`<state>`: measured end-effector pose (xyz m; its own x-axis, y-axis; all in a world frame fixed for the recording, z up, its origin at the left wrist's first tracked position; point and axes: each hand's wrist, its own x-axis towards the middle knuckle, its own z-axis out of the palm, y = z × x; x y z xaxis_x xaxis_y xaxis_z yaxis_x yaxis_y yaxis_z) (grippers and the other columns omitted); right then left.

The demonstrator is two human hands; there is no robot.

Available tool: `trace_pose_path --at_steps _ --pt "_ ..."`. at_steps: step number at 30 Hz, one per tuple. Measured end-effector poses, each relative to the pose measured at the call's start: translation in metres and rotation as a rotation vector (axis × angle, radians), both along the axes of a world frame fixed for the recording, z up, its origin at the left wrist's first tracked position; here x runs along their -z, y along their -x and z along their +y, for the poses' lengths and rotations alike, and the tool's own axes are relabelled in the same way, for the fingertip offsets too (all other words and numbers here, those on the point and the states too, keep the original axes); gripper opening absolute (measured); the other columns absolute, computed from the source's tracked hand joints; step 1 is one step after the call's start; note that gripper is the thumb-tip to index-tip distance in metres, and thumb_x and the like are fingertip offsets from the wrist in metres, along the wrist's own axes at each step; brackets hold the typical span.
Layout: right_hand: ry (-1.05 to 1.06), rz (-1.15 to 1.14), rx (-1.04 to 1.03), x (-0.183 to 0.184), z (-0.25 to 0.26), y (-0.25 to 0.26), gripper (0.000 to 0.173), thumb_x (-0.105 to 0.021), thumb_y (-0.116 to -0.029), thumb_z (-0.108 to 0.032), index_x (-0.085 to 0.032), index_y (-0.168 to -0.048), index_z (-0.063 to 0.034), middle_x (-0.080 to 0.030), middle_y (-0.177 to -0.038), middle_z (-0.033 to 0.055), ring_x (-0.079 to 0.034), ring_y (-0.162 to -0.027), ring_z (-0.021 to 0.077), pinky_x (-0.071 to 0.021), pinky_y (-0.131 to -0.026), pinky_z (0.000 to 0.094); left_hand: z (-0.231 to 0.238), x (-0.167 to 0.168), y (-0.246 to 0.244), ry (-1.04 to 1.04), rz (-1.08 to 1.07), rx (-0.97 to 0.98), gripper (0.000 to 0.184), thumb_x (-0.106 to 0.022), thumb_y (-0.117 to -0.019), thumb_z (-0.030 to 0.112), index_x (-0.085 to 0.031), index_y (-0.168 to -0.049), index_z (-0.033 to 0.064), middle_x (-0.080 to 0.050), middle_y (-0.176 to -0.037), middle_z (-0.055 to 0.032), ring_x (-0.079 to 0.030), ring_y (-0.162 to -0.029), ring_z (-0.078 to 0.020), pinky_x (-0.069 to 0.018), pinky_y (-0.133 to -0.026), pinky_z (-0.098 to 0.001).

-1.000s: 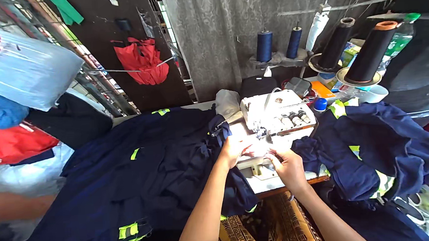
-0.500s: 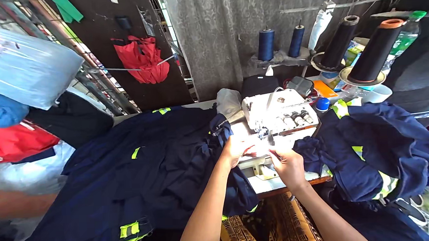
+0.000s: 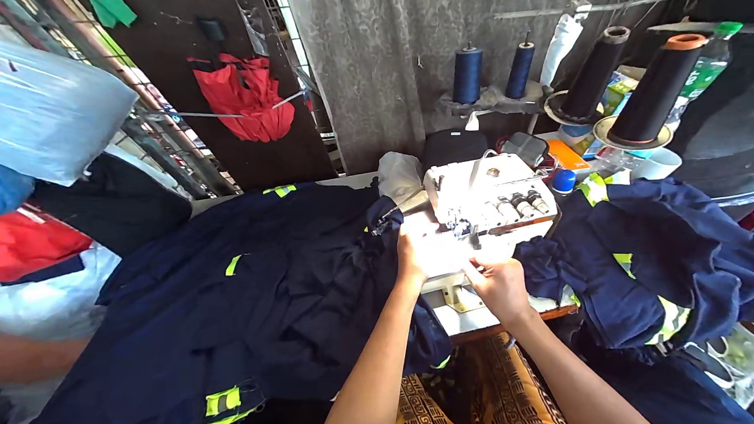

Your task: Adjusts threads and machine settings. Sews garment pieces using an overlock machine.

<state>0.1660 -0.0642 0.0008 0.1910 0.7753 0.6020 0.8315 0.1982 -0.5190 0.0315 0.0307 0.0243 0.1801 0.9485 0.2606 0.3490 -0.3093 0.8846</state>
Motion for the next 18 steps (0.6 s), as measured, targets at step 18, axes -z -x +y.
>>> trace_pose_path --at_steps 18 --pt "0.081 -0.099 0.1 -0.007 0.01 0.012 0.016 -0.065 -0.0903 -0.011 -0.075 -0.082 -0.0007 -0.068 -0.07 0.0132 -0.07 -0.068 0.03 -0.0536 -0.058 0.0495 -0.003 -0.039 -0.01 0.486 0.185 0.154 0.023 -0.061 -0.0994 0.002 -0.064 -0.122 -0.0008 -0.062 -0.124 -0.0197 -0.058 -0.112 -0.028 -0.0475 -0.095 -0.0428"
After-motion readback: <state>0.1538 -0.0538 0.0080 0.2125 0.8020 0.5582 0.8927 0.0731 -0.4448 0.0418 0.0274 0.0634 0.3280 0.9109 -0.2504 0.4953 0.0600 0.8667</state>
